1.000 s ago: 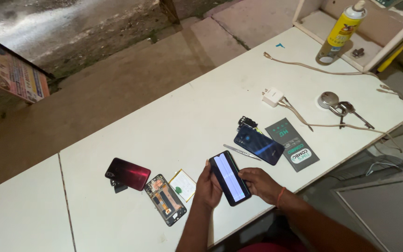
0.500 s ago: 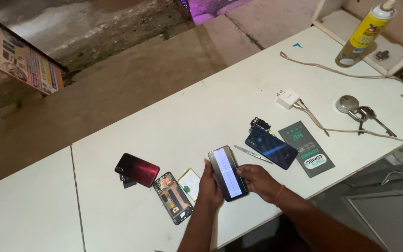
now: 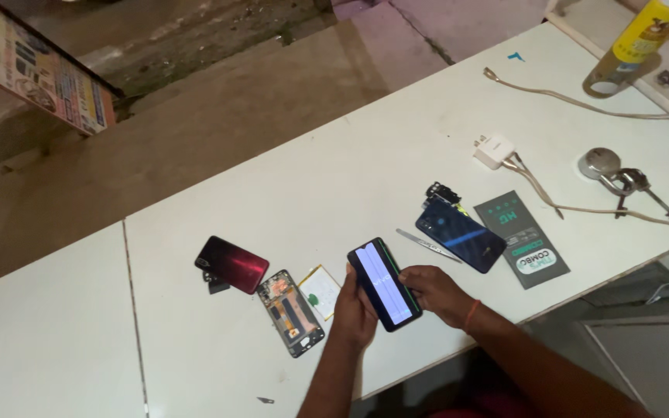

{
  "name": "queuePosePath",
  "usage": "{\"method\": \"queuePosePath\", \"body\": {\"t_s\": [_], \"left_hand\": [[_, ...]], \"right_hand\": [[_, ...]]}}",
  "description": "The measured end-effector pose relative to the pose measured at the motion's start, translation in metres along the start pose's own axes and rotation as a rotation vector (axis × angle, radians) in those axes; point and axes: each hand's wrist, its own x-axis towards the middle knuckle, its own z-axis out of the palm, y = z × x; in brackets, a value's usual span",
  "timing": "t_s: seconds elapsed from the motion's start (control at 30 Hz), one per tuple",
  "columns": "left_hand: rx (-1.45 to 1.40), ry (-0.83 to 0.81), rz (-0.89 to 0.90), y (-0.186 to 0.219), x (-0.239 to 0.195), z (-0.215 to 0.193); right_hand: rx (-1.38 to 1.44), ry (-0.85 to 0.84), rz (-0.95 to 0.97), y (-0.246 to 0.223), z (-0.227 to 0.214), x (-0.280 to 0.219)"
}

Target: The person disassembles a smartphone, removes the battery, and replaces it with a new one. They then reassemble the phone and test it by turning it on.

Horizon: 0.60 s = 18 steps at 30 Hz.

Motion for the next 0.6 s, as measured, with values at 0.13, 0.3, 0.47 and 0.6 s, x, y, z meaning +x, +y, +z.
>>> {"method": "queuePosePath", "body": {"t_s": [0.13,0.3,0.47,0.6], "left_hand": [[0.006,0.018,0.034,-0.003,0.005,0.000],[-0.015,-0.024,0.076,-0.005,-0.002,0.002],[-0.046,-0.027,0.074,-0.006,0.003,-0.006],[-0.075,-0.003,0.061,-0.007,0.002,-0.004]], "right_hand": [[0.029,-0.074,0.011,-0.007,-0.002,-0.001],[0.006,-0.032,0.041,-0.010,-0.001,-0.003],[0.013,-0.047,-0.030,0.008,-0.007,0.003],[0.037,-0.096,-0.061,0.013,-0.013,0.003]]}}
